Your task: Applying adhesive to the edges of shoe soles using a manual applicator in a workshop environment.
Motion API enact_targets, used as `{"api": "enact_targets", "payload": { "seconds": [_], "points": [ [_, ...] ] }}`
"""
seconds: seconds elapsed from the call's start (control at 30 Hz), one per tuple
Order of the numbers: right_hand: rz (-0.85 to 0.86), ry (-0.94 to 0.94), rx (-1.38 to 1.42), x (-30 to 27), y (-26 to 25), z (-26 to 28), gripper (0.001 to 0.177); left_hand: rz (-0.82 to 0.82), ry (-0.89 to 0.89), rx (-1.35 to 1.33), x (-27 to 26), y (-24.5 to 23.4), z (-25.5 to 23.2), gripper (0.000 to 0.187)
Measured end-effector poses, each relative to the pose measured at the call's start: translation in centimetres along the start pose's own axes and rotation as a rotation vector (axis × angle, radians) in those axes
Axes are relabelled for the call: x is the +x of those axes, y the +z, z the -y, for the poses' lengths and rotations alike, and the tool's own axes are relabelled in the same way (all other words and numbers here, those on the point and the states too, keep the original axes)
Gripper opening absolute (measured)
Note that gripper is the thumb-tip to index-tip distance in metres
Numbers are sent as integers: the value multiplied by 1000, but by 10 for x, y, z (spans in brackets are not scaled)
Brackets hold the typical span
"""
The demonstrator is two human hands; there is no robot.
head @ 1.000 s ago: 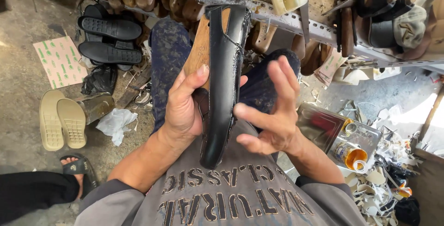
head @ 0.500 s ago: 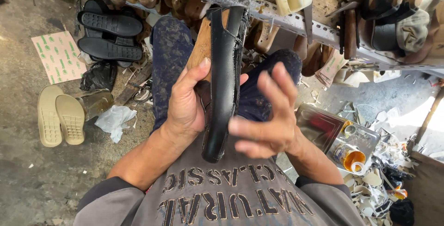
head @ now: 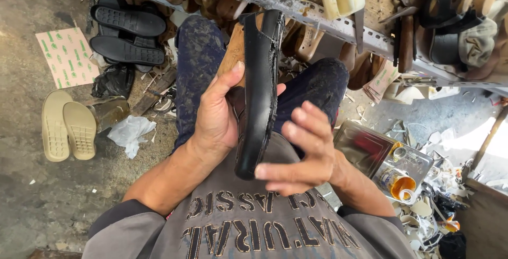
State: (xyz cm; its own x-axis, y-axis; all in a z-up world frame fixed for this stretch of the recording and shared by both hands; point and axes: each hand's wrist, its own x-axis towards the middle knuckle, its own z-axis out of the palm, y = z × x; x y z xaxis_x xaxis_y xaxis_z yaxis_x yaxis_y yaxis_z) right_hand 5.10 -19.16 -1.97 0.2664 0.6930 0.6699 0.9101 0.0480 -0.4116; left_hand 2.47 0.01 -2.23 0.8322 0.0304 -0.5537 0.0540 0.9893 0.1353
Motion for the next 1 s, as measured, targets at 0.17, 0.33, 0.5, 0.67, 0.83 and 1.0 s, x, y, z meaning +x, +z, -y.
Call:
{"api": "enact_targets", "payload": {
  "seconds": [0.17, 0.33, 0.5, 0.67, 0.83, 1.0],
  "points": [
    [-110, 69, -107, -12, -19, -37, 32, 32, -2, -31, 2, -4, -5, 42],
    [-11, 721, -540, -45, -43, -164, 74, -49, 97, 202, 5, -17, 0, 52],
    [583, 872, -725, -86, -34, -262, 76, -280, -116, 87, 6, -12, -6, 50],
    [441, 737, -856, -90, -14, -275, 61, -205, -42, 35, 8, -14, -8, 43],
    [218, 695, -916, -69, -32, -220, 52, -148, 10, 23, 11, -14, -9, 47],
    [413, 810, -770, -71, -43, -161, 22, -100, 10, 31, 16, -2, -4, 50]
  ]
}}
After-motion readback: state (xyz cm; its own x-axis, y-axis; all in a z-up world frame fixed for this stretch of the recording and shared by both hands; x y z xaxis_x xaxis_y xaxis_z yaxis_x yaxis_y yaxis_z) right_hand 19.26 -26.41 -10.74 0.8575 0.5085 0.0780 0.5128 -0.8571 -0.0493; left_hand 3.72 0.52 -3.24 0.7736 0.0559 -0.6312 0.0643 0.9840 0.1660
